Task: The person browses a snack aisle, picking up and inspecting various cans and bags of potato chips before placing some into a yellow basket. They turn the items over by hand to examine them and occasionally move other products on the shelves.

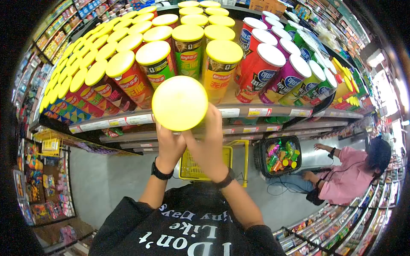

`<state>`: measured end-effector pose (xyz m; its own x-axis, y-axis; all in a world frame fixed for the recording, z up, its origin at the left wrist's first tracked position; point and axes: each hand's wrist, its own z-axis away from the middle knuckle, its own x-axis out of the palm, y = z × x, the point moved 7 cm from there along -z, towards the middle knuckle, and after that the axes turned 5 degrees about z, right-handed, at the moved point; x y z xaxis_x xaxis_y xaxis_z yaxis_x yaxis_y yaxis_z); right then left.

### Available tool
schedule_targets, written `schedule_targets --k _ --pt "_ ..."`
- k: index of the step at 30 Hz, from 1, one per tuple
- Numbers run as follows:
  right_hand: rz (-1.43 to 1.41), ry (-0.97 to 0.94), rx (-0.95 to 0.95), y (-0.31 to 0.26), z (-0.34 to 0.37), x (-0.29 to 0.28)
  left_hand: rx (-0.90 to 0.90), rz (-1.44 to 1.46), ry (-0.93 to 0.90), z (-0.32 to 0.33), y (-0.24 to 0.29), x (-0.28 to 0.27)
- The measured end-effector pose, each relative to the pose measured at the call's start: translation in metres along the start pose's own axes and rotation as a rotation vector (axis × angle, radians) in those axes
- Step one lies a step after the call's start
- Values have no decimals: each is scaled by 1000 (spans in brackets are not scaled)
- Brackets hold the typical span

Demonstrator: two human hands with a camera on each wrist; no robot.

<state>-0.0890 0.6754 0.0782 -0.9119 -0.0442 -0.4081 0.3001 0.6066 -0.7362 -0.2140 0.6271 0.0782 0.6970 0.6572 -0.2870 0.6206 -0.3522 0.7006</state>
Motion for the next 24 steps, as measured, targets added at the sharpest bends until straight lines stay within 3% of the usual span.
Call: schedule_targets --k 2,7,10,16,20,24 --pt "-88 26 37 11 -5 7 111 -57 27 -18 6 -2" --pt "-296 159 175 13 -16 16 65 36 3 -27 -11 9" --pt "-347 110 194 9 -21 24 83 27 -5 -21 -24 14" --pt "-258 125 143 16 -25 34 42 72 -74 -12 -32 17" --pt "21 192 120 17 -24 30 14 124 -113 -14 -36 19" --pt "-14 262 256 6 -31 29 94 101 -185 -7 -38 23"
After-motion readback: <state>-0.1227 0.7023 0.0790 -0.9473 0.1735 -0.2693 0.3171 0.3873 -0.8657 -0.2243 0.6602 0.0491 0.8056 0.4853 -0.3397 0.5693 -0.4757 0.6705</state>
